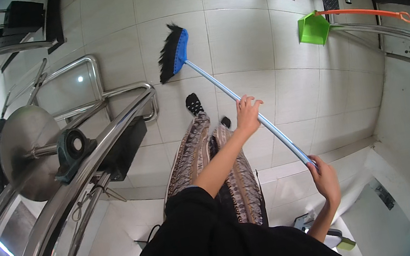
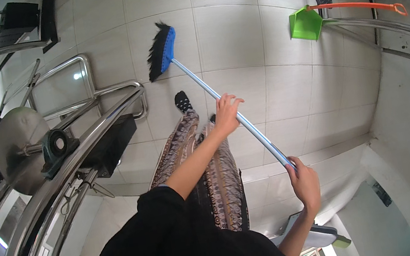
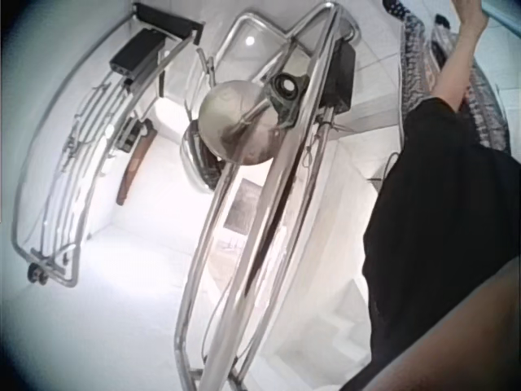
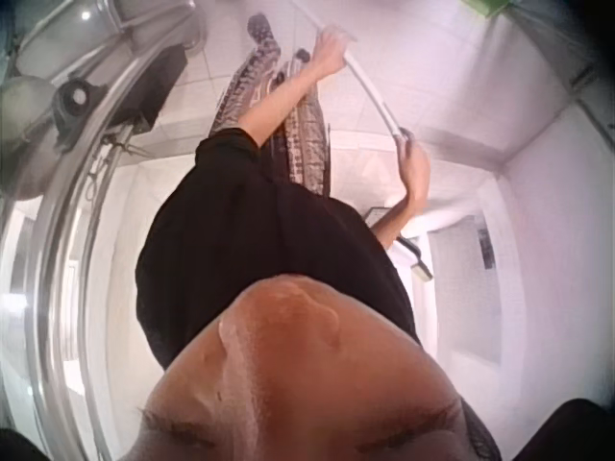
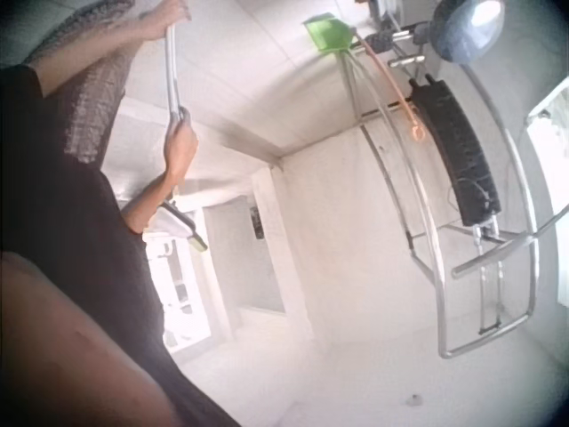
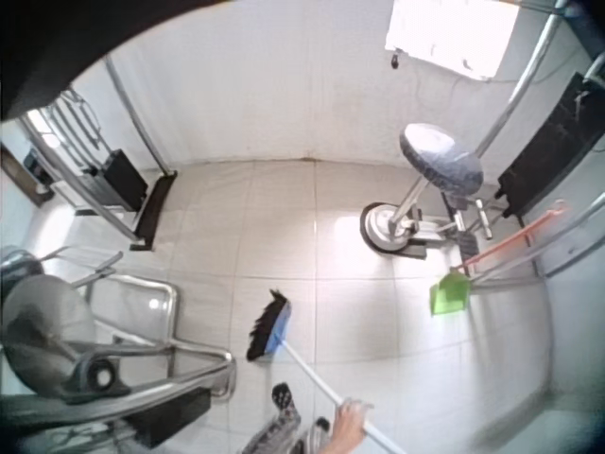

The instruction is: The person picks up a broom and sweeps the tiled floor of a gym area, moving around exercise equipment and sweeping debris toward a central area.

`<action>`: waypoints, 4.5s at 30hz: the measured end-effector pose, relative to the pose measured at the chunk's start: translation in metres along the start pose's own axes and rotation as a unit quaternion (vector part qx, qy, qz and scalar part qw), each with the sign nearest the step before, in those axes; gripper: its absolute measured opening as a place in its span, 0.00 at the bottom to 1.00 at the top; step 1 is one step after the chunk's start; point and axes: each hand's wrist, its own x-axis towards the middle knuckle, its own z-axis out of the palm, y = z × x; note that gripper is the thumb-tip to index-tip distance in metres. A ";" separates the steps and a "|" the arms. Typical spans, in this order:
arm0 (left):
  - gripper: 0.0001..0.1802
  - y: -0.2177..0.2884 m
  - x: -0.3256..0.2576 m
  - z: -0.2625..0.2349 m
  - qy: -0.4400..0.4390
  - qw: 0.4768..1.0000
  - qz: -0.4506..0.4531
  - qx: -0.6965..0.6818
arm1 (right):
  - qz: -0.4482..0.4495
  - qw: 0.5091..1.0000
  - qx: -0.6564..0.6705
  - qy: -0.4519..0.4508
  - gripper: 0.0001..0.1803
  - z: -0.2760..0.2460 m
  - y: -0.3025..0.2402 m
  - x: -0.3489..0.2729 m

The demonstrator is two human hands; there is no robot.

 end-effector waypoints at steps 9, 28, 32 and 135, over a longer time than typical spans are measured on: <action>0.29 0.002 0.022 -0.016 -0.015 1.000 -0.007 -0.019 | 0.026 0.998 -0.058 -0.012 0.16 -0.013 -0.021 0.021; 0.27 0.001 0.033 -0.020 -0.046 0.999 -0.011 -0.015 | 0.063 0.993 -0.097 -0.023 0.18 -0.024 -0.032 0.034; 0.26 0.000 0.033 -0.027 -0.059 0.998 0.000 0.016 | 0.058 0.994 -0.093 -0.024 0.17 -0.024 -0.034 0.034; 0.16 -0.025 0.312 -0.231 -0.328 0.804 0.371 0.328 | 0.216 0.702 0.669 -0.118 0.12 -0.038 -0.247 0.221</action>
